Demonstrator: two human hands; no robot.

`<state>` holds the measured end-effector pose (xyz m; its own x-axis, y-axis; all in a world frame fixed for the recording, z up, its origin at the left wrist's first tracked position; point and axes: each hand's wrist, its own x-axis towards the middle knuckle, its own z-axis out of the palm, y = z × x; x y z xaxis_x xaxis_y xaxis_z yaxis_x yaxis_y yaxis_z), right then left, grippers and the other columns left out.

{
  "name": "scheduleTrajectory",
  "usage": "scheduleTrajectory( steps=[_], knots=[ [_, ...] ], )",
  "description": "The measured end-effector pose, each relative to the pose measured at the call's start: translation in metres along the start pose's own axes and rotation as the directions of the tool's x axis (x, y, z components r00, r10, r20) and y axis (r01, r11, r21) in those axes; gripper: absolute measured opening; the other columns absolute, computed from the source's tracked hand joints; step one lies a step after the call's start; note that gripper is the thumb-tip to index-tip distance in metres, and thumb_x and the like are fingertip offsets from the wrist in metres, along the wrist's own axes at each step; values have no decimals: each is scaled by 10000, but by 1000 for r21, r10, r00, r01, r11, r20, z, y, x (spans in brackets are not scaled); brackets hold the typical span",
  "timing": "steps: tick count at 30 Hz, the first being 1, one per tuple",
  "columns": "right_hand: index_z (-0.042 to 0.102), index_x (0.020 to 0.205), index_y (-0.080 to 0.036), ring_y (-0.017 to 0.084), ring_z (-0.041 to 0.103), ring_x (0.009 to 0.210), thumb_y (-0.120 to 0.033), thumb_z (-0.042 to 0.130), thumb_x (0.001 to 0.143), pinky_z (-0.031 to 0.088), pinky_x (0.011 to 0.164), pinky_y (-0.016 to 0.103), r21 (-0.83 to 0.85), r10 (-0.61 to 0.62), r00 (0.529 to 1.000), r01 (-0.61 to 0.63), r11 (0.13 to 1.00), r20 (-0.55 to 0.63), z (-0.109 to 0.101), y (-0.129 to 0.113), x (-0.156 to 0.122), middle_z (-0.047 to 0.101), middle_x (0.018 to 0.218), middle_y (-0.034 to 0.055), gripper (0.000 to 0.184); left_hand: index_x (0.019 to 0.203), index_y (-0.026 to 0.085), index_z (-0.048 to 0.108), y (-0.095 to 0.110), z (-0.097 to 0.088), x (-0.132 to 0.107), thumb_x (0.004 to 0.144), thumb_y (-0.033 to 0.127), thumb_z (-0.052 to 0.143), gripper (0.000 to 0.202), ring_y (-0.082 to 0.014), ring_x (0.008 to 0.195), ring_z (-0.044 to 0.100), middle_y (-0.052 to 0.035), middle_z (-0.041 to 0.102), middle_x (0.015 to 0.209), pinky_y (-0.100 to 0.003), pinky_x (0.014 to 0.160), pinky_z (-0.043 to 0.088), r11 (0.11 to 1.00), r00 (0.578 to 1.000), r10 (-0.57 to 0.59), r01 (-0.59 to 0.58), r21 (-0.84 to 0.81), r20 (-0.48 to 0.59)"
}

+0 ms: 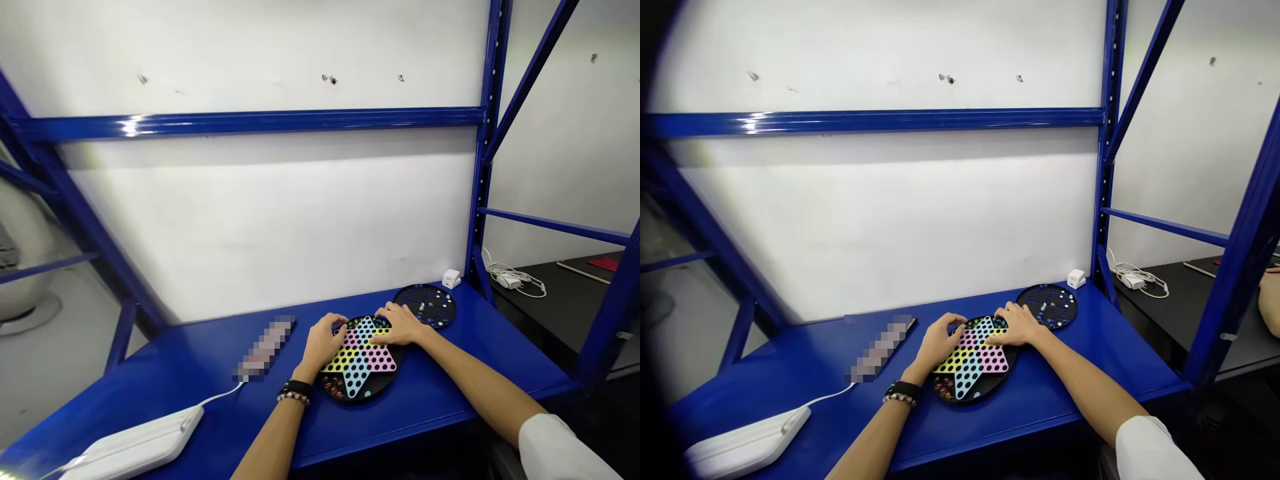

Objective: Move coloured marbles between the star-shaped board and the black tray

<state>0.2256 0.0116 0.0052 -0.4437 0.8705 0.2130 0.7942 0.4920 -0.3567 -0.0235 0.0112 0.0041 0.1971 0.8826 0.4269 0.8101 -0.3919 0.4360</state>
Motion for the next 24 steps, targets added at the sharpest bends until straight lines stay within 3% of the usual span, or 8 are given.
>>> scheduleTrajectory(
  steps=[4, 12, 17, 24],
  knots=[
    [571, 1263, -276, 294, 503, 1121, -730, 553, 777, 309, 998, 508, -44, -38, 998, 40, 998, 47, 2, -2, 4, 566, 1153, 105, 665, 939, 247, 677, 1, 0, 0, 820, 301, 513, 210, -206, 958, 662, -15, 720, 998, -327, 853, 514, 1000, 1000, 10, -10, 6, -8],
    [587, 1203, -232, 283, 596, 1016, -590, 319, 951, 349, 948, 472, -165, 1, 994, 17, 986, 111, 2, -9, 15, 624, 1131, 134, 513, 956, 250, 673, 2, 0, -1, 835, 315, 496, 224, -216, 990, 654, -25, 717, 1026, -337, 881, 501, 1000, 1000, 6, -6, 13, 21],
    [597, 1180, -242, 265, 623, 1026, -487, 312, 980, 368, 931, 433, -190, -9, 992, 33, 981, 127, 6, -6, 22, 684, 1104, 109, 426, 956, 247, 677, 2, 0, -2, 839, 334, 493, 236, -217, 982, 653, -26, 716, 1031, -336, 872, 505, 1000, 1000, 0, -1, 10, 28],
    [715, 1043, -265, 229, 659, 1001, -454, 315, 983, 438, 844, 330, -177, -22, 990, 47, 983, 140, 9, -4, 29, 725, 1097, 70, 447, 949, 239, 678, 3, -1, -2, 834, 338, 484, 246, -224, 993, 648, -34, 716, 1027, -348, 889, 497, 1000, 999, -9, 9, 13, 44]
  ],
)
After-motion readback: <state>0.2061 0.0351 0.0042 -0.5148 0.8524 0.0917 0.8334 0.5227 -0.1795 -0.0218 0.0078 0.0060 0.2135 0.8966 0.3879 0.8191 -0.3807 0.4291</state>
